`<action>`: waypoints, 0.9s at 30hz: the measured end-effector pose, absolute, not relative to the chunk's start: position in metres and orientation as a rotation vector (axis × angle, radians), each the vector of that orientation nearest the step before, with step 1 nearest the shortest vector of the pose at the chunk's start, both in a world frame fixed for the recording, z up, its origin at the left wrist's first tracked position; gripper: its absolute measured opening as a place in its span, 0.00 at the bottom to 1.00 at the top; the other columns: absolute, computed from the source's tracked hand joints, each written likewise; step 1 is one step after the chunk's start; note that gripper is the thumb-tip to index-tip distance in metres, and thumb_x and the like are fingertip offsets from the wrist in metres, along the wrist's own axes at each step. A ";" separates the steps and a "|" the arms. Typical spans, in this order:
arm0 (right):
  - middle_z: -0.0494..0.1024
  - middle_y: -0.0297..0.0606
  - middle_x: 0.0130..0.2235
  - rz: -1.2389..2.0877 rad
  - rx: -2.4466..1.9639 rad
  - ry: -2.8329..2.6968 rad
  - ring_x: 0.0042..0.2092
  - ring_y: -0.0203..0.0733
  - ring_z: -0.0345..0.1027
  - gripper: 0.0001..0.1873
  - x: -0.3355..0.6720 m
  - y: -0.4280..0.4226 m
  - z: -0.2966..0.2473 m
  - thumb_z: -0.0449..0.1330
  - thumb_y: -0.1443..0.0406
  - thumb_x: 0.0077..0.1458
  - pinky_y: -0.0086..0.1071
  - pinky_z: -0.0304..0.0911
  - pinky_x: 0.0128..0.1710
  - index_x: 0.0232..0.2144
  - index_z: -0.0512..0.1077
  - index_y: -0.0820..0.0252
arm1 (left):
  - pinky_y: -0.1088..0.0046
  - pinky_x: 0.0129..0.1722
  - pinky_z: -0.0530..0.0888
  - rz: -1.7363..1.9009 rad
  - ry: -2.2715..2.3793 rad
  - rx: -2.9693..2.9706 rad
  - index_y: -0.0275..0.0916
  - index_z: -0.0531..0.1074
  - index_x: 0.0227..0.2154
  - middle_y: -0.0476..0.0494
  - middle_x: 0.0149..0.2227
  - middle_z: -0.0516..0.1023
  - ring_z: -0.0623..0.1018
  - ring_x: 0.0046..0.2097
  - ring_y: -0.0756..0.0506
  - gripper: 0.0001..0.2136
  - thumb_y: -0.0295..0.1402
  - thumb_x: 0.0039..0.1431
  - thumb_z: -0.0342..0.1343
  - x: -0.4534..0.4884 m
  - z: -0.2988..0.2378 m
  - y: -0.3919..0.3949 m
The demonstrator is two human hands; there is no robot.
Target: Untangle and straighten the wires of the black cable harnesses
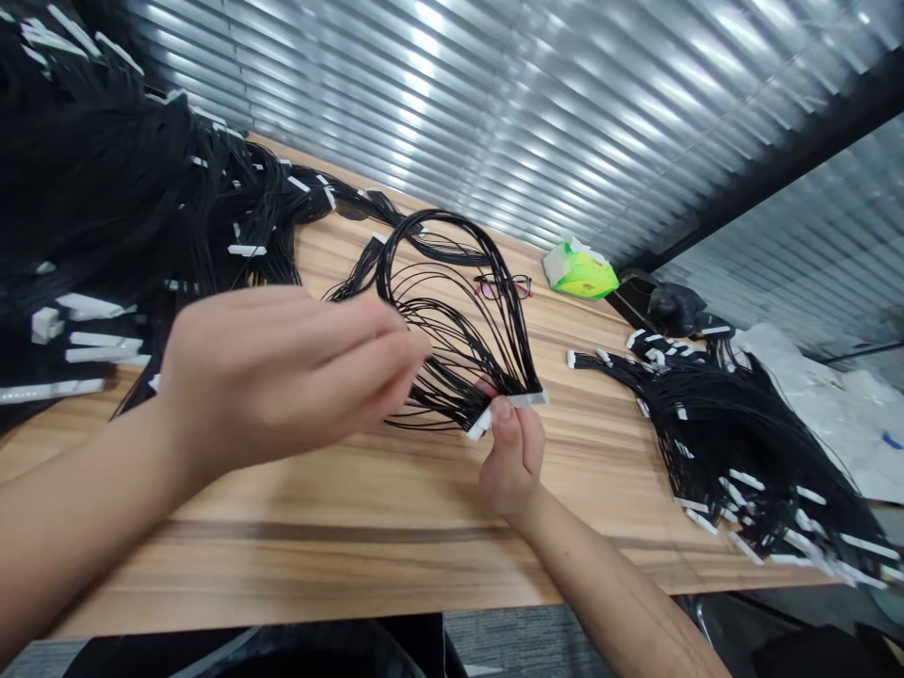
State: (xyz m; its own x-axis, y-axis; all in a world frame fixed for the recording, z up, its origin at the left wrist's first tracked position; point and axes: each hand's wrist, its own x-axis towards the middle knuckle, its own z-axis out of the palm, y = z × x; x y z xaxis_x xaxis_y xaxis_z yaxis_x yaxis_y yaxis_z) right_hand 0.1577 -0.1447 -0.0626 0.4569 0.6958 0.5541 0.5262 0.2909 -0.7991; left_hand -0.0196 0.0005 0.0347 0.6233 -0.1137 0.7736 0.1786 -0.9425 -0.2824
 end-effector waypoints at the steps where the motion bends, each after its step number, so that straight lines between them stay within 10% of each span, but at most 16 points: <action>1: 0.81 0.38 0.36 0.161 -1.342 -1.197 0.37 0.43 0.75 0.15 0.158 -0.145 -0.062 0.50 0.59 0.69 0.37 0.69 0.41 0.45 0.76 0.54 | 0.73 0.22 0.65 -1.214 -0.121 -2.481 0.40 0.73 0.39 0.55 0.34 0.83 0.74 0.25 0.53 0.04 0.31 0.61 0.60 -0.018 0.037 0.006; 10: 0.78 0.38 0.32 0.158 -1.362 -1.296 0.32 0.44 0.72 0.17 0.154 -0.144 -0.052 0.48 0.58 0.69 0.38 0.68 0.36 0.40 0.76 0.54 | 0.71 0.20 0.55 -1.044 -0.226 -2.577 0.40 0.75 0.30 0.52 0.32 0.81 0.69 0.23 0.51 0.13 0.43 0.63 0.56 -0.015 0.038 0.011; 27: 0.73 0.36 0.32 0.746 -1.233 -1.431 0.34 0.41 0.69 0.23 0.153 -0.145 -0.035 0.46 0.49 0.67 0.35 0.70 0.36 0.33 0.72 0.56 | 0.77 0.23 0.65 -1.134 0.031 -2.847 0.52 0.78 0.41 0.58 0.34 0.83 0.76 0.27 0.55 0.11 0.33 0.69 0.49 -0.016 0.037 0.029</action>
